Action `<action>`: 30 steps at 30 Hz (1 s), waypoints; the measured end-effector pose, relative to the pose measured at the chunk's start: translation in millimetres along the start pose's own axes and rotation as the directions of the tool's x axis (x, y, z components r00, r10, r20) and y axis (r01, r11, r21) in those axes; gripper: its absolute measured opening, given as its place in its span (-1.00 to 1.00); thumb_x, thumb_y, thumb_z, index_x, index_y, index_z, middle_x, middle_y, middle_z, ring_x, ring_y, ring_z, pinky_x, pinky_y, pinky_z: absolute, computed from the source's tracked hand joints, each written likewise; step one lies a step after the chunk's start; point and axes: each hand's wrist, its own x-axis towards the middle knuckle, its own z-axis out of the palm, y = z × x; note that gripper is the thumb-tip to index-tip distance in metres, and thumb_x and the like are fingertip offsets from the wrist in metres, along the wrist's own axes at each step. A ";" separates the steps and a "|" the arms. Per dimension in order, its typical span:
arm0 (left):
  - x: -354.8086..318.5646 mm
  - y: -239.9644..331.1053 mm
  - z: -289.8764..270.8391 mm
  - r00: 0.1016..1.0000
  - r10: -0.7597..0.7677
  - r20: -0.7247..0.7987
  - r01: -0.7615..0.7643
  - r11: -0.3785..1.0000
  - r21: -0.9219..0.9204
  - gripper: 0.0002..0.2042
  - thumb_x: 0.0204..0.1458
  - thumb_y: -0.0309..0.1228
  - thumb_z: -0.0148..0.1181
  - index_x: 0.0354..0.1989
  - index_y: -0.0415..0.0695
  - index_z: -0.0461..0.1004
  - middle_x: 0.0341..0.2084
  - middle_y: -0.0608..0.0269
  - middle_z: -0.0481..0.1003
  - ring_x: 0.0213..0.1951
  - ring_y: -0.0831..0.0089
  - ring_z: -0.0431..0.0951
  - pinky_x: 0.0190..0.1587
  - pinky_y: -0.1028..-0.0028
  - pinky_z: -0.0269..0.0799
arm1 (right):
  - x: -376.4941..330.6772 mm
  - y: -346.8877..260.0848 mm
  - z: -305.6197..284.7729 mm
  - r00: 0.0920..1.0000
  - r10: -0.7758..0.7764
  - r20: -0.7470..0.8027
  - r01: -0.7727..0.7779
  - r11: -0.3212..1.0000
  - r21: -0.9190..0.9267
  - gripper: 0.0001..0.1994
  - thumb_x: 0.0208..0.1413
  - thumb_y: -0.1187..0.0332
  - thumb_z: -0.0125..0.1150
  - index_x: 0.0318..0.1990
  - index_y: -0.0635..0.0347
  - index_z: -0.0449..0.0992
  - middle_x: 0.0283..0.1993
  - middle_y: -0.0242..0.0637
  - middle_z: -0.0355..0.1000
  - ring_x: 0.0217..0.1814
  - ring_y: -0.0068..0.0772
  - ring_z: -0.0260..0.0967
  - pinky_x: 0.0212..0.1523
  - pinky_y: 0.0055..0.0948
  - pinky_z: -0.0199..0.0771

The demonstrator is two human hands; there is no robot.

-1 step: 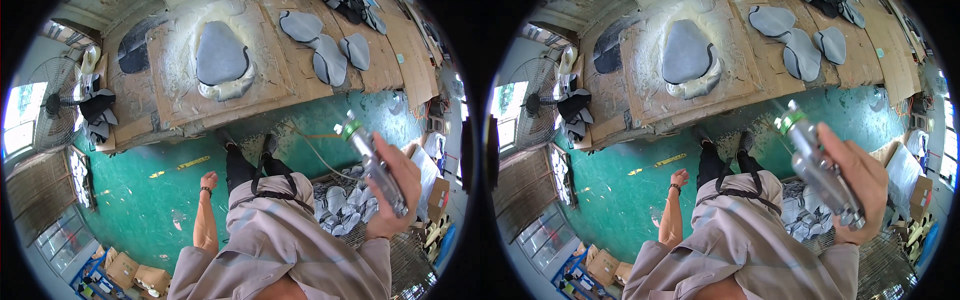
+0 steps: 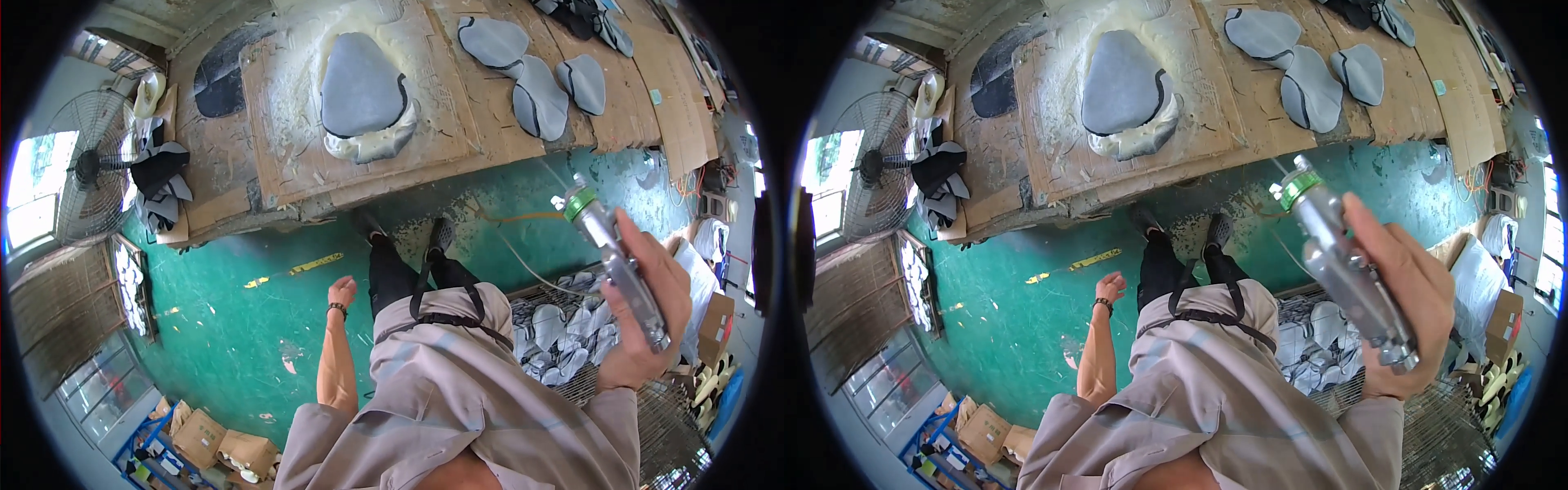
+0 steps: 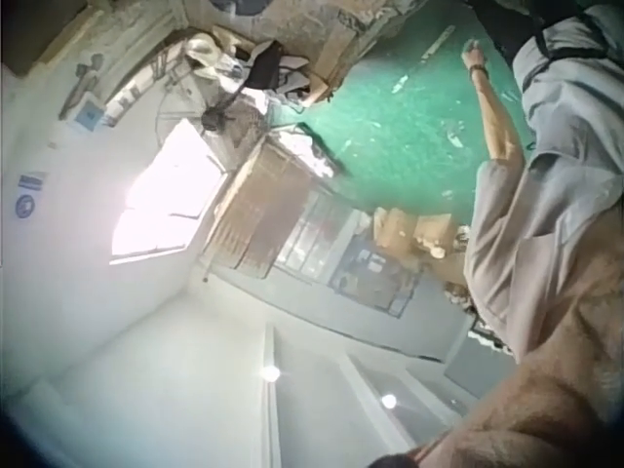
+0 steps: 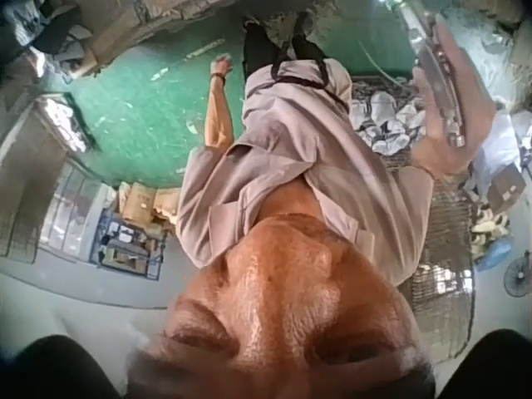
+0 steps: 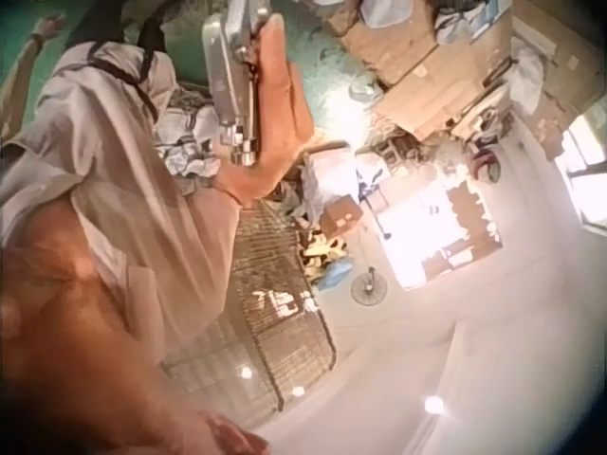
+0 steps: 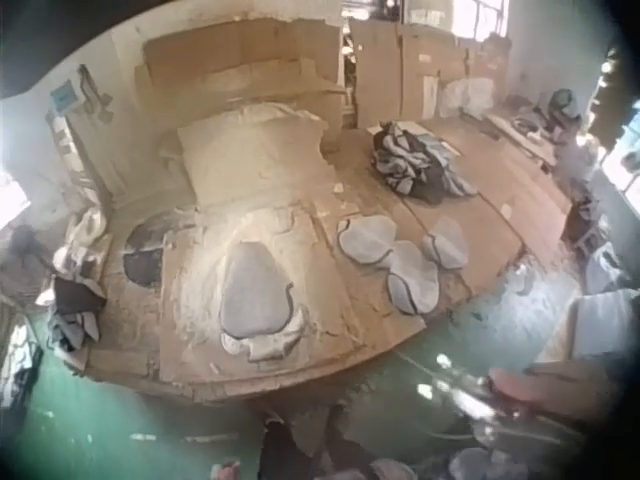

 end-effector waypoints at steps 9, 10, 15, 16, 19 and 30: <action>-30.9 118.1 23.5 0.870 0.473 -0.140 -0.489 0.866 -0.109 -0.75 0.16 -0.43 0.29 0.01 -0.14 0.62 -0.34 0.32 0.63 -0.32 0.61 0.58 -0.31 0.58 0.48 | -31.0 -0.2 -10.0 0.994 -0.098 0.039 0.096 0.994 0.059 -0.38 0.00 -0.12 0.19 -0.03 0.28 0.68 -0.34 -0.14 0.55 -0.29 -0.30 0.45 -0.20 -0.40 0.37; -30.2 135.8 18.9 0.867 0.480 -0.135 -0.494 0.863 -0.108 -0.75 0.16 -0.43 0.29 0.01 -0.14 0.62 -0.34 0.32 0.63 -0.32 0.61 0.58 -0.31 0.58 0.48 | -31.6 -14.0 -7.5 0.997 -0.071 0.022 0.071 0.997 0.013 -0.40 -0.01 -0.10 0.19 -0.06 0.28 0.70 -0.36 -0.16 0.54 -0.30 -0.31 0.44 -0.21 -0.40 0.36; -48.9 273.6 33.0 0.467 0.817 -0.338 -0.836 0.533 0.131 -0.75 0.16 -0.43 0.28 0.00 -0.14 0.60 -0.27 0.27 0.62 -0.23 0.47 0.60 -0.16 0.47 0.52 | -52.4 -6.3 -16.5 0.975 -0.175 0.135 0.174 0.985 0.019 -0.50 -0.12 0.11 0.29 -0.06 0.27 0.70 -0.31 -0.19 0.52 -0.29 -0.31 0.41 -0.20 -0.40 0.35; -58.4 306.3 40.2 0.408 0.850 -0.333 -0.847 0.488 0.209 -0.75 0.13 -0.44 0.30 -0.01 -0.13 0.60 -0.21 0.18 0.64 -0.19 0.35 0.63 -0.10 0.40 0.54 | -54.0 -11.8 -12.4 0.980 -0.159 0.121 0.160 0.987 0.002 -0.50 -0.12 0.11 0.29 -0.06 0.27 0.70 -0.31 -0.19 0.52 -0.29 -0.31 0.41 -0.20 -0.40 0.35; -41.9 370.4 21.9 0.177 0.965 -0.192 -0.860 0.247 0.448 -0.65 0.01 -0.43 0.35 0.03 -0.07 0.59 0.00 0.10 0.57 0.12 0.10 0.49 0.17 0.17 0.40 | -56.3 -39.9 2.8 0.982 0.123 -0.146 -0.129 0.991 -0.034 -0.51 -0.19 0.18 0.29 -0.07 0.25 0.71 -0.26 -0.19 0.55 -0.25 -0.28 0.42 -0.15 -0.39 0.35; -0.2 447.8 24.6 0.016 0.999 -0.041 -0.753 0.039 0.657 -0.85 -0.20 -0.31 0.47 -0.39 0.02 0.73 -0.04 0.35 0.57 0.17 0.15 0.45 0.19 0.21 0.36 | -34.8 -9.0 -21.8 0.986 0.166 0.025 -0.165 0.985 -0.046 -0.45 -0.14 0.43 0.28 0.14 0.24 0.61 -0.10 -0.05 0.57 -0.05 -0.20 0.49 0.14 -0.36 0.38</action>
